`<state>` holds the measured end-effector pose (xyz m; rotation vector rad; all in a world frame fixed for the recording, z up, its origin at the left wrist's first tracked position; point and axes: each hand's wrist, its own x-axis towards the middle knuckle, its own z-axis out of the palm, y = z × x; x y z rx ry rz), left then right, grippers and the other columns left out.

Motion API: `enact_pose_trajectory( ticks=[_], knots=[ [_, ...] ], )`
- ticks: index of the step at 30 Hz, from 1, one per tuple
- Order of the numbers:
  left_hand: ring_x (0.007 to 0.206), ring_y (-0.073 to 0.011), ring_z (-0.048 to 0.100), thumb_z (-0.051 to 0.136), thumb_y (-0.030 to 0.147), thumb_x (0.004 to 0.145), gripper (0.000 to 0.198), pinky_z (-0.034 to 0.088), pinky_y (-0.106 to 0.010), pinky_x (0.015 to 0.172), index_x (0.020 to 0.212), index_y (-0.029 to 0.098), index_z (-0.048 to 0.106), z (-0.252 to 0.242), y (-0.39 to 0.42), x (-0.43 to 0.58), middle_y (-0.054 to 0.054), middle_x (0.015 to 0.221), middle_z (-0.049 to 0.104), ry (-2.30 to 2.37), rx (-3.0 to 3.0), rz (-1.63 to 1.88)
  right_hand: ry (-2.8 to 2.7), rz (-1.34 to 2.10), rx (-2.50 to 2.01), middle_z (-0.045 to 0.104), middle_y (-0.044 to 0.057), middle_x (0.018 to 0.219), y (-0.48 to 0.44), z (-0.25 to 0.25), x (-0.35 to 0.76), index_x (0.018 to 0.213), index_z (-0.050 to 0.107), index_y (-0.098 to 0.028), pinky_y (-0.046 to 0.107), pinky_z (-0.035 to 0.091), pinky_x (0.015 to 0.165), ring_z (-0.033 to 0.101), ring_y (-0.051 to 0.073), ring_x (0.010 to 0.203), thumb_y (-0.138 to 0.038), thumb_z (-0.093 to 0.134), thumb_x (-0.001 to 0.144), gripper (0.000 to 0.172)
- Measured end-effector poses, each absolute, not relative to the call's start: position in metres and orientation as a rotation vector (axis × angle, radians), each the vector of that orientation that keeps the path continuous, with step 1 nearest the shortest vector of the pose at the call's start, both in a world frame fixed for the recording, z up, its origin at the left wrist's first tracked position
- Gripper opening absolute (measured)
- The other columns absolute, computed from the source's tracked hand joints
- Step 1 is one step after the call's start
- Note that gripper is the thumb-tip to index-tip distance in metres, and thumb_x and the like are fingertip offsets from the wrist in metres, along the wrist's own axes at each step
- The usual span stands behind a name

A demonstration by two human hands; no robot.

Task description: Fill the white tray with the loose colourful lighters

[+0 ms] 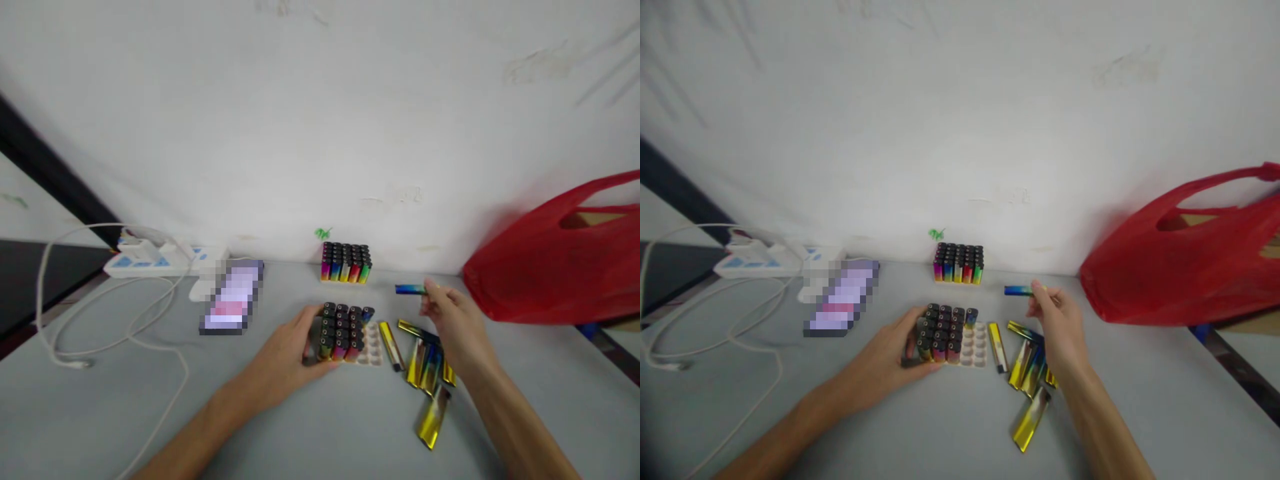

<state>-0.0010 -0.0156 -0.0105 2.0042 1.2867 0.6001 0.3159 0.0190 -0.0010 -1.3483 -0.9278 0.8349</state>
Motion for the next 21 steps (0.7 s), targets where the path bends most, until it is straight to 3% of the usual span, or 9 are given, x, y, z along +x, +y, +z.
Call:
enact_pose_trajectory(
  ticks=[4,8,13,15,18,21],
  knots=[
    [0.093,-0.0289,0.072,0.087,0.043,0.092,0.077,0.057,-0.042,0.086,0.157,0.027,0.049,-0.010,-0.016,0.000,-0.009,0.124,0.076,1.299,2.012,0.601,-0.701,1.345,-1.090,0.074,0.005,0.088,0.019,0.005,0.312,0.092,0.078,-0.021,0.031,0.063,0.073,0.067,0.019,0.076,-0.039,0.093,0.085,0.024],
    [0.094,-0.0284,0.072,0.085,0.043,0.094,0.073,0.058,-0.040,0.083,0.156,0.027,0.051,-0.008,-0.016,0.000,-0.008,0.125,0.076,1.286,2.001,0.585,-0.716,1.531,-0.979,0.075,0.004,0.100,0.013,0.017,0.305,0.105,0.079,-0.022,0.026,0.062,0.076,0.068,0.015,0.080,-0.035,0.086,0.092,0.019],
    [0.095,-0.0281,0.073,0.086,0.042,0.093,0.074,0.059,-0.042,0.088,0.156,0.027,0.051,-0.008,-0.015,0.000,-0.009,0.128,0.076,1.245,1.991,0.622,-0.834,1.564,-0.971,0.068,0.000,0.083,0.003,0.025,0.294,0.107,0.075,-0.023,0.030,0.057,0.072,0.062,0.018,0.073,-0.032,0.081,0.089,0.021],
    [0.094,-0.0280,0.073,0.086,0.042,0.093,0.074,0.059,-0.042,0.088,0.156,0.027,0.051,-0.008,-0.015,-0.001,-0.009,0.126,0.076,1.246,1.988,0.628,-0.856,1.588,-0.975,0.061,-0.001,0.074,0.001,0.024,0.289,0.099,0.072,-0.023,0.028,0.051,0.064,0.054,0.016,0.066,-0.029,0.080,0.084,0.017],
    [0.099,-0.0291,0.074,0.087,0.042,0.093,0.075,0.059,-0.042,0.091,0.156,0.027,0.051,-0.009,-0.015,0.000,-0.010,0.131,0.075,1.247,1.981,0.634,-0.824,1.659,-0.979,0.040,-0.006,0.067,0.000,0.023,0.284,0.085,0.066,-0.022,0.024,0.034,0.052,0.031,0.013,0.057,-0.028,0.081,0.078,0.018],
    [0.094,-0.0284,0.073,0.086,0.043,0.093,0.075,0.059,-0.040,0.083,0.157,0.027,0.050,-0.009,-0.015,0.000,-0.010,0.127,0.075,1.263,1.997,0.614,-0.801,1.752,-0.948,0.024,-0.008,0.068,-0.001,0.023,0.281,0.076,0.059,-0.023,0.023,0.024,0.049,0.016,0.013,0.058,-0.046,0.079,0.083,0.031]
  ],
)
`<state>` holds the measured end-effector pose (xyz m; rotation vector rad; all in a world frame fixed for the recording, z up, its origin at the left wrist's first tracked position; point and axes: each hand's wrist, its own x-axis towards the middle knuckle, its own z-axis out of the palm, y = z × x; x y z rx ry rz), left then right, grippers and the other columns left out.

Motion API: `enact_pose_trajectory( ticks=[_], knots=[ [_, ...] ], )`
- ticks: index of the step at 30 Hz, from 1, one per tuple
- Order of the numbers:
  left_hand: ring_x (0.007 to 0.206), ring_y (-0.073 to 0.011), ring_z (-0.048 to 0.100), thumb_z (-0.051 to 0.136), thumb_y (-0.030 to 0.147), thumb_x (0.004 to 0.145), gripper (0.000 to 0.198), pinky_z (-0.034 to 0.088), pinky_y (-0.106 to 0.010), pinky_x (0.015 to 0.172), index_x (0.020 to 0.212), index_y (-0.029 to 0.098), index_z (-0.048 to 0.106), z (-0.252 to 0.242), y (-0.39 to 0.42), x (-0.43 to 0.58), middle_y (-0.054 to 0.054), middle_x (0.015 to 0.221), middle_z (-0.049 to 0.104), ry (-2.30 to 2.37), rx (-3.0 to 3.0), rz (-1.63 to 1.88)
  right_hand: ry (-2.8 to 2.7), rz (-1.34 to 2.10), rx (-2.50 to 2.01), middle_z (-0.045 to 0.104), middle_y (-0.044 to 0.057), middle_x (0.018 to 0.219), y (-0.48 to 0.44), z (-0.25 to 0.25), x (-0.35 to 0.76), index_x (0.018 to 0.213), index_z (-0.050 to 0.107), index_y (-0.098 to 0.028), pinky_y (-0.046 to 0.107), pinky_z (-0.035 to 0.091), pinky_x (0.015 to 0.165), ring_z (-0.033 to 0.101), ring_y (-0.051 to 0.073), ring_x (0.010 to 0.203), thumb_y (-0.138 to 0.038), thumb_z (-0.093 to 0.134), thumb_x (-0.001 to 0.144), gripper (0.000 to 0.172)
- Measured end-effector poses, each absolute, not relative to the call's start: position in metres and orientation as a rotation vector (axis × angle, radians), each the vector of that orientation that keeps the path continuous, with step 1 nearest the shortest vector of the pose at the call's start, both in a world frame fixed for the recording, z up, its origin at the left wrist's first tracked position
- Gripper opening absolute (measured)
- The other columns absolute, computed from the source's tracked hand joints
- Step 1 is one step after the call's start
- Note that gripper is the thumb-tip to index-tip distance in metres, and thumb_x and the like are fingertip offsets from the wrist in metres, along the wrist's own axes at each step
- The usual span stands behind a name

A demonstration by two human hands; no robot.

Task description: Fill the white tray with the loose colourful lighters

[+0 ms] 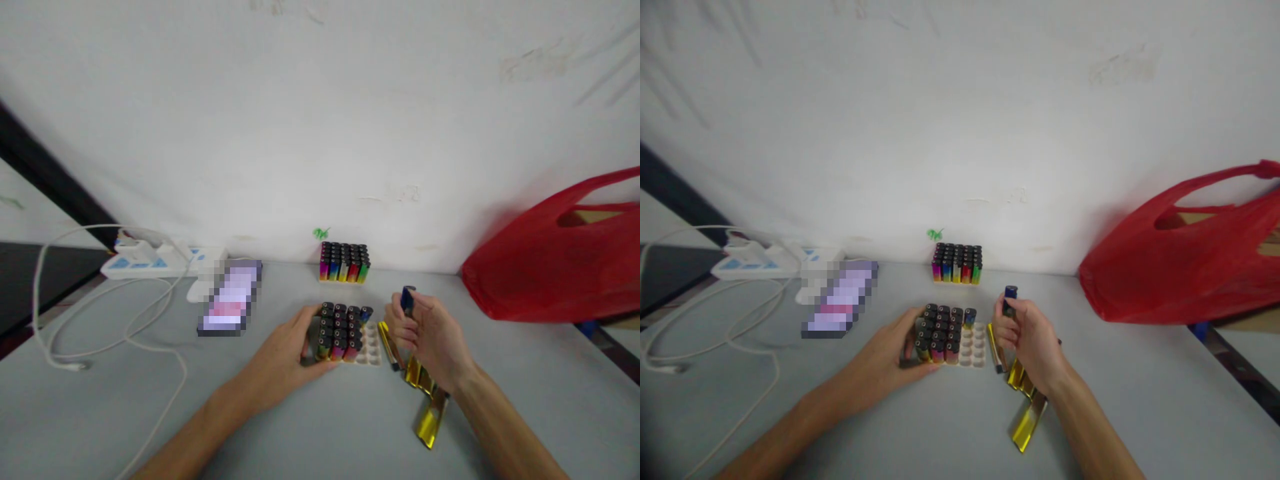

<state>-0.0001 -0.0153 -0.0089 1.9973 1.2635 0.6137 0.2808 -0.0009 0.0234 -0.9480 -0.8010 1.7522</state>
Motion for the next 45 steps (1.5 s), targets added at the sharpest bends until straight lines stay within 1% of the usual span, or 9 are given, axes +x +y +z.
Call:
enact_pose_trajectory(
  ticks=[3,5,10,18,21,25,31,36,45],
  knots=[
    [0.088,-0.0271,0.072,0.085,0.044,0.094,0.074,0.058,-0.039,0.078,0.157,0.026,0.050,-0.009,-0.015,0.000,-0.008,0.119,0.076,1.279,2.007,0.588,-0.834,1.832,-0.900,0.021,-0.009,0.066,-0.001,0.021,0.277,0.067,0.044,-0.025,0.024,0.018,0.046,0.010,0.012,0.058,-0.069,0.068,0.092,0.056],
    [0.092,-0.0280,0.073,0.086,0.043,0.094,0.075,0.059,-0.040,0.081,0.158,0.027,0.049,-0.010,-0.015,0.000,-0.008,0.119,0.077,1.278,2.003,0.591,-0.863,1.852,-0.890,0.018,-0.010,0.064,-0.002,0.017,0.275,0.065,0.038,-0.026,0.024,0.014,0.044,0.008,0.012,0.056,-0.074,0.064,0.094,0.062],
    [0.106,-0.0316,0.075,0.087,0.042,0.093,0.075,0.060,-0.042,0.090,0.156,0.028,0.050,-0.010,-0.015,0.000,-0.009,0.128,0.076,1.265,1.995,0.619,-0.877,1.821,-0.945,0.015,-0.011,0.060,-0.004,0.004,0.270,0.062,0.033,-0.027,0.026,0.008,0.044,0.006,0.011,0.053,-0.066,0.058,0.097,0.058],
    [0.110,-0.0334,0.075,0.087,0.043,0.093,0.075,0.060,-0.043,0.094,0.157,0.027,0.051,-0.011,-0.015,0.000,-0.010,0.130,0.075,1.272,1.999,0.612,-0.815,1.815,-0.916,0.014,-0.011,0.058,-0.008,-0.001,0.263,0.061,0.032,-0.027,0.026,0.007,0.043,0.006,0.010,0.050,-0.057,0.053,0.096,0.050],
    [0.113,-0.0342,0.075,0.087,0.043,0.093,0.074,0.060,-0.045,0.098,0.156,0.027,0.052,-0.009,-0.015,-0.001,-0.010,0.128,0.076,1.260,1.982,0.624,-0.808,1.810,-0.909,0.015,-0.011,0.058,-0.006,-0.002,0.263,0.062,0.033,-0.027,0.026,0.008,0.043,0.006,0.011,0.051,-0.061,0.054,0.099,0.055],
    [0.110,-0.0337,0.076,0.088,0.041,0.091,0.073,0.061,-0.044,0.097,0.154,0.027,0.054,-0.007,-0.016,0.000,-0.009,0.126,0.077,1.262,1.964,0.623,-0.812,1.834,-0.925,0.014,-0.011,0.059,-0.003,0.000,0.266,0.061,0.035,-0.027,0.026,0.007,0.044,0.006,0.010,0.051,-0.070,0.058,0.098,0.062],
    [0.119,-0.0336,0.074,0.090,0.039,0.091,0.077,0.060,-0.044,0.102,0.157,0.028,0.052,-0.012,-0.015,0.000,-0.010,0.140,0.074,1.246,1.975,0.671,-0.841,1.850,-0.905,0.016,-0.011,0.058,-0.003,0.004,0.267,0.061,0.034,-0.027,0.026,0.008,0.044,0.008,0.009,0.051,-0.076,0.066,0.092,0.067],
    [0.110,-0.0332,0.076,0.089,0.041,0.091,0.076,0.061,-0.043,0.095,0.156,0.028,0.052,-0.012,-0.015,-0.001,-0.009,0.131,0.077,1.272,1.979,0.627,-0.852,1.860,-0.945,0.015,-0.011,0.059,-0.002,0.000,0.268,0.061,0.032,-0.027,0.026,0.005,0.044,0.007,0.009,0.051,-0.074,0.065,0.092,0.066],
    [0.117,-0.0352,0.075,0.088,0.041,0.092,0.076,0.060,-0.047,0.102,0.157,0.027,0.052,-0.014,-0.015,-0.002,-0.010,0.127,0.077,1.242,1.990,0.668,-0.871,1.841,-0.963,0.014,-0.012,0.058,-0.004,-0.004,0.266,0.061,0.032,-0.027,0.026,0.007,0.044,0.006,0.010,0.050,-0.066,0.058,0.093,0.057]
  ],
)
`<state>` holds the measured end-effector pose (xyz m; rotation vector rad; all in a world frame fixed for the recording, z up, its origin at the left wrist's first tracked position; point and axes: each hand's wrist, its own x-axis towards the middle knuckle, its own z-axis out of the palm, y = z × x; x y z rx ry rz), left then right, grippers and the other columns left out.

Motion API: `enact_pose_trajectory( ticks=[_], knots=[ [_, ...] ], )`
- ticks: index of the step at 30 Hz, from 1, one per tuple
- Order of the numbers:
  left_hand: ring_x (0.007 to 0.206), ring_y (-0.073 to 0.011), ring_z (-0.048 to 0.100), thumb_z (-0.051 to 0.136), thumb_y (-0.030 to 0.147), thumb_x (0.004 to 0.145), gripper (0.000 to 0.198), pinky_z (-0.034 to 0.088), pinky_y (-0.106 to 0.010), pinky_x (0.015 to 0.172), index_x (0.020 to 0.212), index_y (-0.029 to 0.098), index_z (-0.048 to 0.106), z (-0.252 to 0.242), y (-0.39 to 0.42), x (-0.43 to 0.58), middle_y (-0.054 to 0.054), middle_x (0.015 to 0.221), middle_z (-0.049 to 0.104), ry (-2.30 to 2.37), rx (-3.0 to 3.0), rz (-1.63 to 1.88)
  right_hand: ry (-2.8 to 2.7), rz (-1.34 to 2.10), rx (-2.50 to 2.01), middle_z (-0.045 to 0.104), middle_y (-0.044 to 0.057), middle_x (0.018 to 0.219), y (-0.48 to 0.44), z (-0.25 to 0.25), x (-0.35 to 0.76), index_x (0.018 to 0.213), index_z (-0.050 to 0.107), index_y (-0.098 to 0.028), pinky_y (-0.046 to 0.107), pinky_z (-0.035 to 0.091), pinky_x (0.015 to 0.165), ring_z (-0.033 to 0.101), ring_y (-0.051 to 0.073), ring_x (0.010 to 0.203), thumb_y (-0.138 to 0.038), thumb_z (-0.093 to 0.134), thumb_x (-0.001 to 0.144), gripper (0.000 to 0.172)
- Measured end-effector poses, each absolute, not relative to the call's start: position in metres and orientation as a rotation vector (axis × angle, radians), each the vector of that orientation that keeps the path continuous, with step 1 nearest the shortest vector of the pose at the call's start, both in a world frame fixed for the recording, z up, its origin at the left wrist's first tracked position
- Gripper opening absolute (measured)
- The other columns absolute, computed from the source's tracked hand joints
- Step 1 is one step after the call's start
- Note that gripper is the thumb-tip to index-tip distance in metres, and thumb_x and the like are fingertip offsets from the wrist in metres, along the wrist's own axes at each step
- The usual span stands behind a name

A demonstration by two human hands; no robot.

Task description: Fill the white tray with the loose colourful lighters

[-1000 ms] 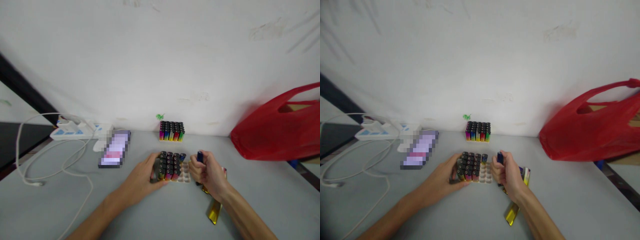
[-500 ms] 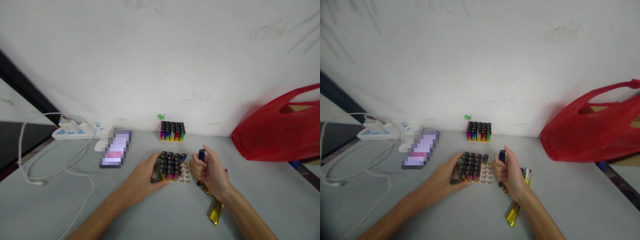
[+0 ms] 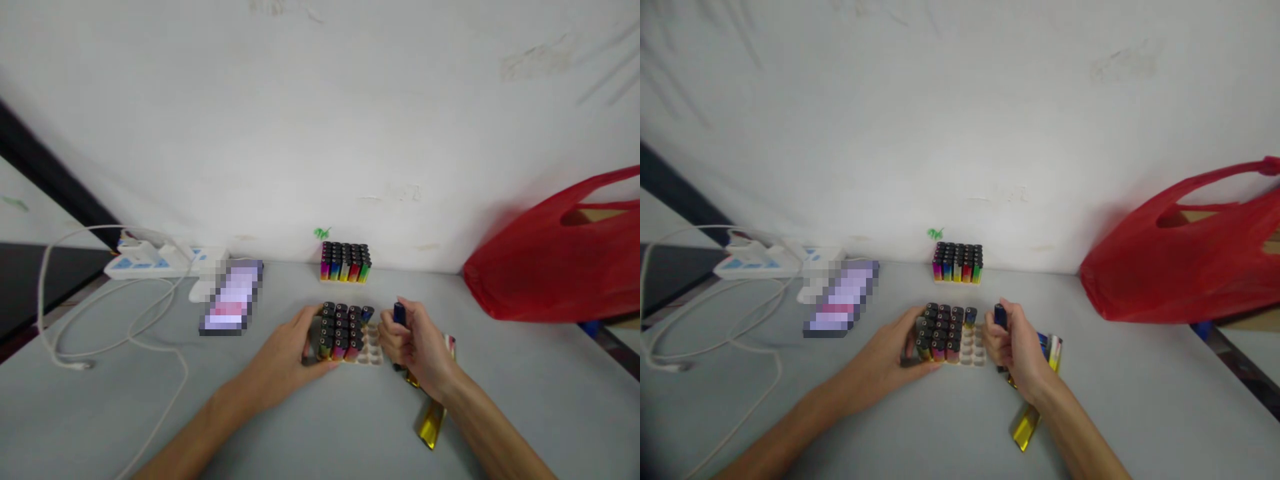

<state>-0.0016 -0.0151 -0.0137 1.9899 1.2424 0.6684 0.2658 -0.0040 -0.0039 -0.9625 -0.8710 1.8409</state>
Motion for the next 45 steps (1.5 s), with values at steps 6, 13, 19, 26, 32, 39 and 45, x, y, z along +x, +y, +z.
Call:
enact_pose_trajectory(
  ticks=[6,13,19,26,32,39,45],
  knots=[
    [0.115,-0.0340,0.075,0.089,0.041,0.092,0.078,0.060,-0.046,0.099,0.158,0.027,0.050,-0.011,-0.015,0.000,-0.011,0.139,0.073,1.258,1.986,0.635,-0.815,1.821,-0.915,0.015,-0.011,0.057,-0.005,-0.006,0.264,0.061,0.034,-0.028,0.027,0.010,0.043,0.008,0.010,0.049,-0.060,0.055,0.094,0.051],
    [0.118,-0.0337,0.074,0.089,0.040,0.091,0.078,0.060,-0.045,0.099,0.158,0.029,0.049,-0.013,-0.015,-0.001,-0.010,0.140,0.074,1.261,1.984,0.628,-0.860,1.749,-0.944,0.018,-0.012,0.060,-0.005,-0.003,0.262,0.068,0.045,-0.024,0.022,0.010,0.043,0.007,0.009,0.052,-0.074,0.064,0.097,0.061],
    [0.126,-0.0340,0.072,0.088,0.038,0.092,0.076,0.058,-0.047,0.107,0.157,0.029,0.049,-0.010,-0.015,-0.001,-0.009,0.145,0.072,1.244,1.973,0.630,-1.047,1.420,-1.003,0.043,-0.010,0.061,-0.010,0.006,0.260,0.111,0.070,-0.026,0.022,0.023,0.039,0.025,0.009,0.042,-0.062,0.064,0.107,0.037],
    [0.110,-0.0323,0.075,0.087,0.039,0.091,0.071,0.060,-0.043,0.097,0.153,0.028,0.054,-0.007,-0.015,0.001,-0.008,0.131,0.076,1.240,1.968,0.633,-1.475,0.992,-1.033,0.063,0.004,0.091,-0.007,0.012,0.269,0.099,0.090,-0.026,0.032,0.052,0.083,0.062,0.020,0.092,-0.050,0.079,0.101,0.026],
    [0.095,-0.0289,0.073,0.085,0.039,0.092,0.072,0.057,-0.040,0.085,0.154,0.025,0.051,-0.009,-0.015,-0.001,-0.008,0.117,0.077,1.288,1.984,0.603,-1.794,0.937,-1.071,0.067,0.001,0.080,-0.007,0.014,0.277,0.115,0.091,-0.028,0.034,0.051,0.072,0.062,0.018,0.073,-0.043,0.081,0.101,0.023],
    [0.086,-0.0262,0.070,0.086,0.040,0.093,0.072,0.053,-0.037,0.075,0.153,0.026,0.049,-0.014,-0.014,-0.004,-0.005,0.106,0.074,1.282,2.014,0.590,-1.828,0.778,-1.074,0.072,0.003,0.082,-0.007,0.014,0.281,0.111,0.090,-0.027,0.035,0.055,0.073,0.068,0.020,0.073,-0.044,0.081,0.102,0.021],
    [0.089,-0.0275,0.071,0.086,0.040,0.092,0.073,0.054,-0.038,0.078,0.154,0.026,0.049,-0.015,-0.013,-0.003,-0.006,0.112,0.075,1.284,2.019,0.603,-1.904,0.638,-1.044,0.074,0.003,0.084,-0.007,0.014,0.284,0.113,0.089,-0.028,0.034,0.054,0.072,0.070,0.021,0.076,-0.040,0.080,0.103,0.018]
  ],
)
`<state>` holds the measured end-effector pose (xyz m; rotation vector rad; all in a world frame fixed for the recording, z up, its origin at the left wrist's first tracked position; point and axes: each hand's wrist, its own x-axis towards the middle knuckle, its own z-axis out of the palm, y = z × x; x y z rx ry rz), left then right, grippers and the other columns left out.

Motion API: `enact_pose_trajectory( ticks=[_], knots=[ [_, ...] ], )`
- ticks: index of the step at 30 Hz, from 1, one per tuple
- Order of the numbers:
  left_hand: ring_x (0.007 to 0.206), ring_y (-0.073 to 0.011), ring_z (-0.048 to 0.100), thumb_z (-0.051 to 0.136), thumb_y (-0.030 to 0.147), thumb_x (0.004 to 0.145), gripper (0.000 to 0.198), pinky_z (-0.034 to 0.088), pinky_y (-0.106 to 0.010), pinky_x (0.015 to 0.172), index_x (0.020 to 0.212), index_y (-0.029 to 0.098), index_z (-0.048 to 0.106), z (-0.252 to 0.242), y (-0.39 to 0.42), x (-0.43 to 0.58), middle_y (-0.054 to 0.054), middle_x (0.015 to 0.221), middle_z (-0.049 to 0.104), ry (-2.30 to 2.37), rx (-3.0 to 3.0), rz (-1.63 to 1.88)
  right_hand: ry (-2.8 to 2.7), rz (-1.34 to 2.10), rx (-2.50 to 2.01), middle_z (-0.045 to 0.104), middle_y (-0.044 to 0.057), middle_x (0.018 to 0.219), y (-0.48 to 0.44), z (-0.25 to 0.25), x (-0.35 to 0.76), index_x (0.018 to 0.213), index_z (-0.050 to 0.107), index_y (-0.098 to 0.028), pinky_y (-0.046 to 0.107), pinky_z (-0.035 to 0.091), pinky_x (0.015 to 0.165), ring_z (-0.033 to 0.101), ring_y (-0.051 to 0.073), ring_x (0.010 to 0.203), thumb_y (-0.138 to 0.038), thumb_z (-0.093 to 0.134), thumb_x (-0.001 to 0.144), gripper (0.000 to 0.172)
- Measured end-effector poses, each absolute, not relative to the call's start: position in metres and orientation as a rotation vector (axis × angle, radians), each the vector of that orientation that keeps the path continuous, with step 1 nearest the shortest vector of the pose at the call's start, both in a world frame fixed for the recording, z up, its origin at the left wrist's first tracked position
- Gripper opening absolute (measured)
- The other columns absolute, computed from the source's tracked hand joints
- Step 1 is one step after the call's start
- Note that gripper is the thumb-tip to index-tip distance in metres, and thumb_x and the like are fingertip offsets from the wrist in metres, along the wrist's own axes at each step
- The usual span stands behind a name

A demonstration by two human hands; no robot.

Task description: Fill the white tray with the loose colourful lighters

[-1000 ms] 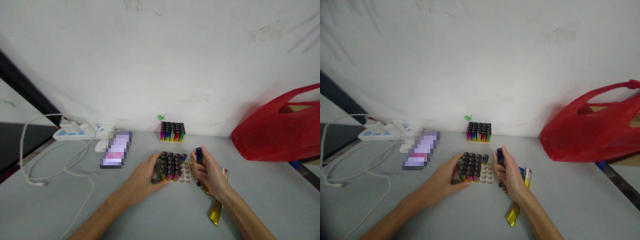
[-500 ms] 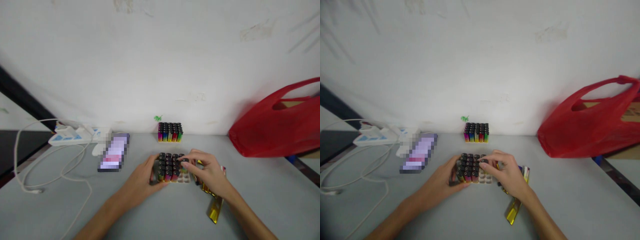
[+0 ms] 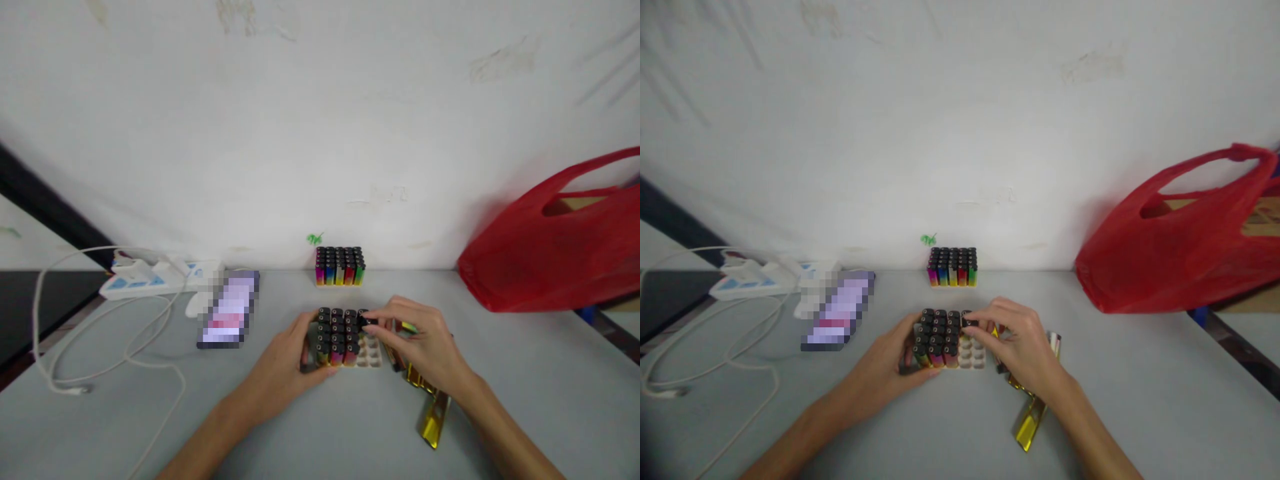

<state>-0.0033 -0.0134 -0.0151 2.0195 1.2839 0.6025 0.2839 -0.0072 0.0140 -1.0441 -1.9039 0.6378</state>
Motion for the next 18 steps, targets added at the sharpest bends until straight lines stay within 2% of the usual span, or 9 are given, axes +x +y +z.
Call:
enact_pose_trajectory(
  ticks=[3,10,15,18],
  knots=[
    [0.096,-0.0289,0.072,0.086,0.041,0.093,0.073,0.055,-0.039,0.082,0.155,0.026,0.048,-0.0136,-0.0136,-0.0031,-0.008,0.121,0.075,1.270,2.011,0.607,-1.918,0.621,-1.044,0.075,0.003,0.085,-0.0070,0.0138,0.2848,0.114,0.088,-0.028,0.034,0.054,0.071,0.070,0.021,0.076,-0.040,0.080,0.103,0.018],
    [0.088,-0.0264,0.070,0.086,0.041,0.093,0.070,0.053,-0.037,0.077,0.151,0.027,0.051,-0.0132,-0.0144,-0.0025,-0.004,0.112,0.075,1.277,2.022,0.596,-1.925,0.594,-1.044,0.076,0.005,0.085,-0.0056,0.0176,0.2885,0.111,0.090,-0.028,0.034,0.052,0.069,0.069,0.022,0.076,-0.041,0.080,0.103,0.017],
    [0.097,-0.0277,0.072,0.087,0.040,0.093,0.072,0.055,-0.038,0.083,0.153,0.028,0.049,-0.0134,-0.0143,-0.0030,-0.006,0.124,0.075,1.255,2.015,0.622,-1.926,0.563,-1.035,0.077,0.007,0.087,-0.0060,0.0190,0.2899,0.112,0.090,-0.030,0.036,0.052,0.071,0.069,0.024,0.078,-0.039,0.079,0.104,0.017],
    [0.092,-0.0273,0.071,0.088,0.041,0.092,0.071,0.055,-0.038,0.081,0.152,0.028,0.051,-0.0128,-0.0143,-0.0031,-0.005,0.119,0.075,1.266,2.024,0.616,-1.939,0.588,-1.033,0.077,0.007,0.087,-0.0070,0.0192,0.2886,0.114,0.090,-0.031,0.037,0.053,0.071,0.068,0.024,0.079,-0.040,0.077,0.105,0.018]
  ],
)
